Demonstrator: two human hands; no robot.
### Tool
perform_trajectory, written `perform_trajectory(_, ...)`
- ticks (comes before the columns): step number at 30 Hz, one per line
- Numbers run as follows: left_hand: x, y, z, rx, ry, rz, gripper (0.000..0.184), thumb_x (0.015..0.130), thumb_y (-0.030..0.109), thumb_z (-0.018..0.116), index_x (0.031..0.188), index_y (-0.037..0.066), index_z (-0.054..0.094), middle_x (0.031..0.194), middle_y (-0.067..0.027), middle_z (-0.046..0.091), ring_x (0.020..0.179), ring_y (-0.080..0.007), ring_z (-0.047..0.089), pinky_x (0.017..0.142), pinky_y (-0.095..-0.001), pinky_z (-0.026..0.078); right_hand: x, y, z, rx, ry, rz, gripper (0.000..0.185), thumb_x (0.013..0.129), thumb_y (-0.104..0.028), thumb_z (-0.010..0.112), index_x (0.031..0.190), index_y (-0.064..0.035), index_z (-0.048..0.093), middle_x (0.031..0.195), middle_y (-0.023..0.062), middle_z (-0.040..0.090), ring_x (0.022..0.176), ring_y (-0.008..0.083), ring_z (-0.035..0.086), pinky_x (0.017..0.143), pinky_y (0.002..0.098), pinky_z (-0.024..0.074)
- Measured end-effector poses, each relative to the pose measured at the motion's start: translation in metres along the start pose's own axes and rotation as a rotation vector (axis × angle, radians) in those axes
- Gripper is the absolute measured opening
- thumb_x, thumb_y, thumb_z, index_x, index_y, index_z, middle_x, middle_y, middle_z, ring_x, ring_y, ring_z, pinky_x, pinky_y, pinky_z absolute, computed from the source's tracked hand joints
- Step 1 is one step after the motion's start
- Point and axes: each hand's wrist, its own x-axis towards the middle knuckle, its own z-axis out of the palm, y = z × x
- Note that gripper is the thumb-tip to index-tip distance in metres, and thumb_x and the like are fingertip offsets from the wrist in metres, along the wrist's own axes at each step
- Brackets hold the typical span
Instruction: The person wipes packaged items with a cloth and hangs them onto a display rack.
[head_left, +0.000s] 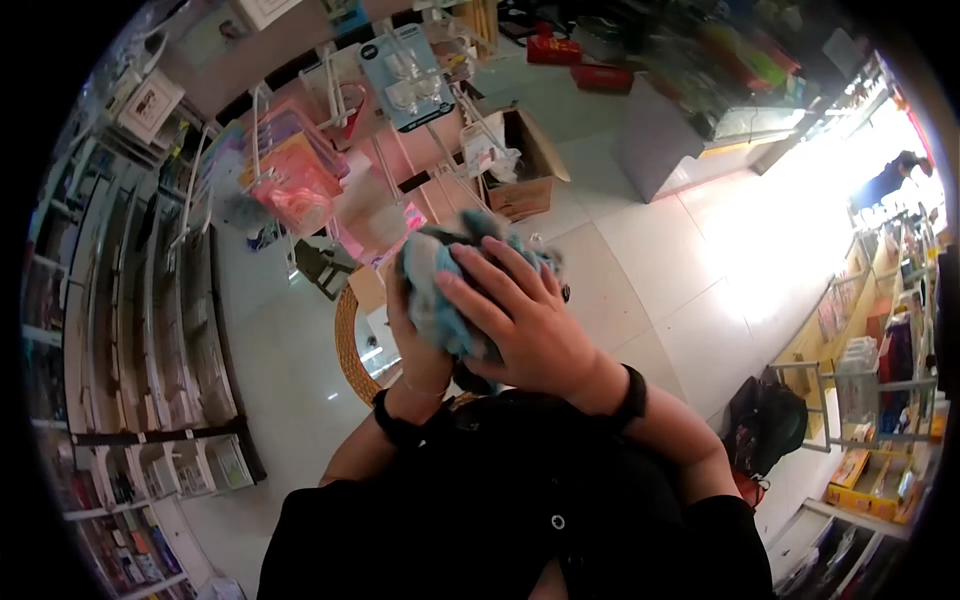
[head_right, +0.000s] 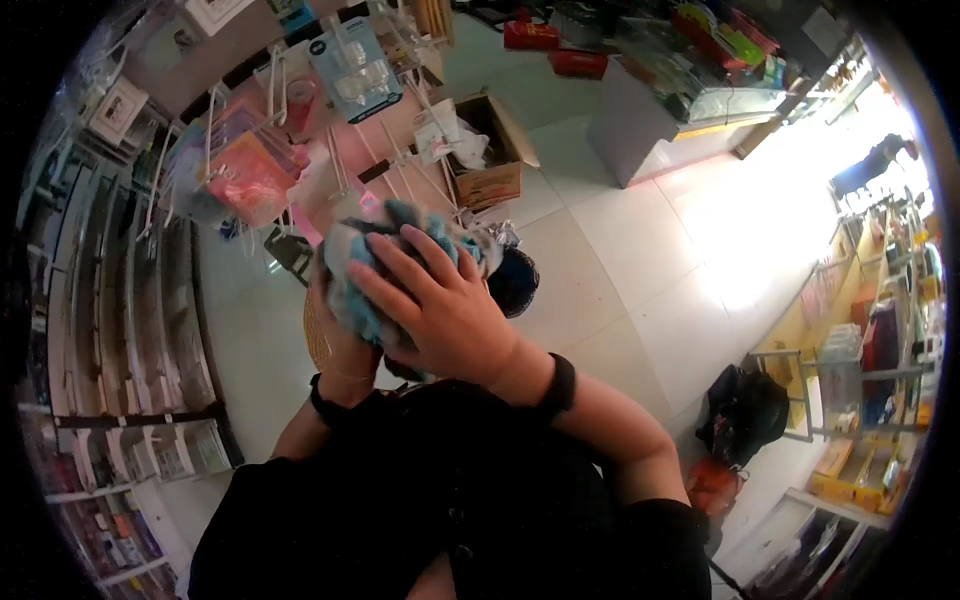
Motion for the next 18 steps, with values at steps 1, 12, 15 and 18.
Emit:
perform_trajectory(1,0.009,-0.006,0.007,-0.274,0.024,-0.202,0.034,0.095,0.015,0.050,0.127,0.004,0.042,0.118,-0.0112,0.055,0.103,-0.0206,0.059,0.084,-0.0303,0.051,0.001,0.009,0.008,0.036,0.054,0.044,0.081,0.066,-0.031,0.076,0.138,-0.0180,0.041,0.138,0.0100,0.042,0.126,0.0335,0.040,0.099,0.0485,0.0374)
perform_trajectory(12,0.041,0.036,0.041,-0.396,0.115,-0.207,0.029,0.094,0.020,0.056,0.069,0.009,0.046,0.065,-0.0017,0.050,0.059,-0.0086,0.044,0.058,-0.0236,0.037,-0.039,0.045,0.023,0.257,0.230,0.211,0.068,0.067,-0.032,0.078,0.125,-0.0067,0.053,0.115,0.0141,0.057,0.103,0.0321,0.057,0.088,0.0405,0.0466)
perform_trajectory(15,0.054,0.036,0.037,-0.517,0.138,-0.195,0.032,0.094,0.027,0.055,0.069,0.009,0.046,0.063,-0.0013,0.047,0.059,-0.0126,0.043,0.060,-0.0242,0.037,-0.049,0.045,0.022,0.512,0.304,0.327,0.058,0.069,-0.027,0.078,0.117,-0.0016,0.056,0.107,0.0163,0.060,0.094,0.0314,0.061,0.083,0.0374,0.0493)
perform_trajectory(18,0.062,0.031,0.025,-0.704,-0.179,-0.280,0.032,0.093,0.037,0.053,0.074,0.011,0.046,0.071,-0.0013,0.045,0.075,-0.0150,0.045,0.067,-0.0327,0.040,-0.057,0.044,0.021,0.680,0.348,0.388,0.054,0.069,-0.023,0.076,0.113,0.0022,0.057,0.102,0.0163,0.061,0.090,0.0286,0.062,0.081,0.0350,0.0491)
